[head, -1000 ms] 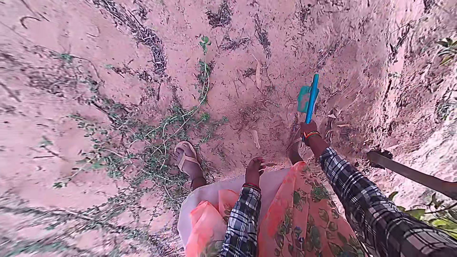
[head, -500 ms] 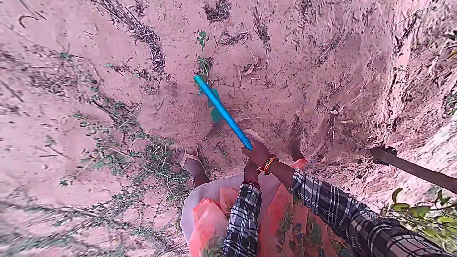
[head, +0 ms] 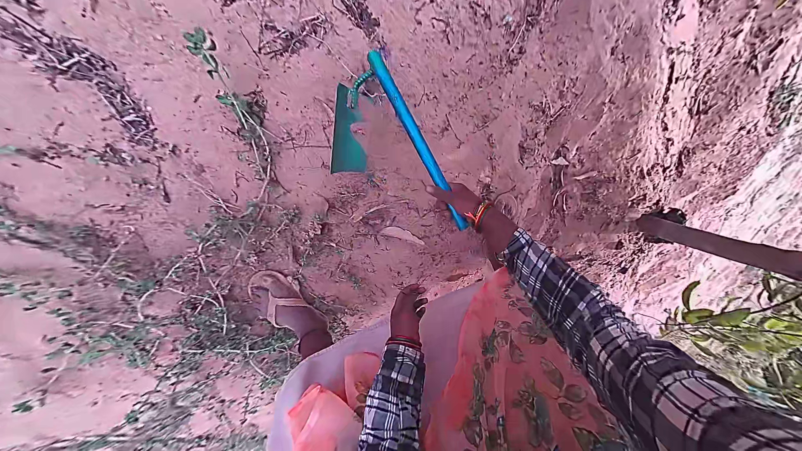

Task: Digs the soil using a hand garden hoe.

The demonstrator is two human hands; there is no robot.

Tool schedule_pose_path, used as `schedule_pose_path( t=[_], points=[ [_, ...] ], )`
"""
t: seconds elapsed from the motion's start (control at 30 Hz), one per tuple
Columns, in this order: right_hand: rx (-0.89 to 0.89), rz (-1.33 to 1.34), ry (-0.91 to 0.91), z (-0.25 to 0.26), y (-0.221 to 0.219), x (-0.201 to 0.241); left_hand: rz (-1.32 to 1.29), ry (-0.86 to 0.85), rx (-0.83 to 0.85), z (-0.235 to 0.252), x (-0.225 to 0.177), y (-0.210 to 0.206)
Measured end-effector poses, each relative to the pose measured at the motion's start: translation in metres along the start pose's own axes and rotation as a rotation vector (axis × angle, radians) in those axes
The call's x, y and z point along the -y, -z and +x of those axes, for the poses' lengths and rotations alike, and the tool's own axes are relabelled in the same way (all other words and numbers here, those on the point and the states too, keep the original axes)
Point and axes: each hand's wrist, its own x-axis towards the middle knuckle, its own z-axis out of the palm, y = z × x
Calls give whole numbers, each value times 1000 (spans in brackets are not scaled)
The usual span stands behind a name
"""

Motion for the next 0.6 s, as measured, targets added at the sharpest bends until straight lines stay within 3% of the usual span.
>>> schedule_pose_path(
  t=[0.07, 0.2, 0.4, 0.6],
  points=[
    [-117, -400, 43, 34, 32, -4, 47, 11, -36, 8, 11, -5],
    [-261, -751, 43, 66, 113, -43, 125, 35, -102, 24, 32, -13],
    [-325, -790, -108, 39, 255, -141, 219, 68, -134, 39, 55, -27],
    [-394, -806, -229, -9, 307, -193, 275, 59, -132, 39, 52, -19]
  ],
)
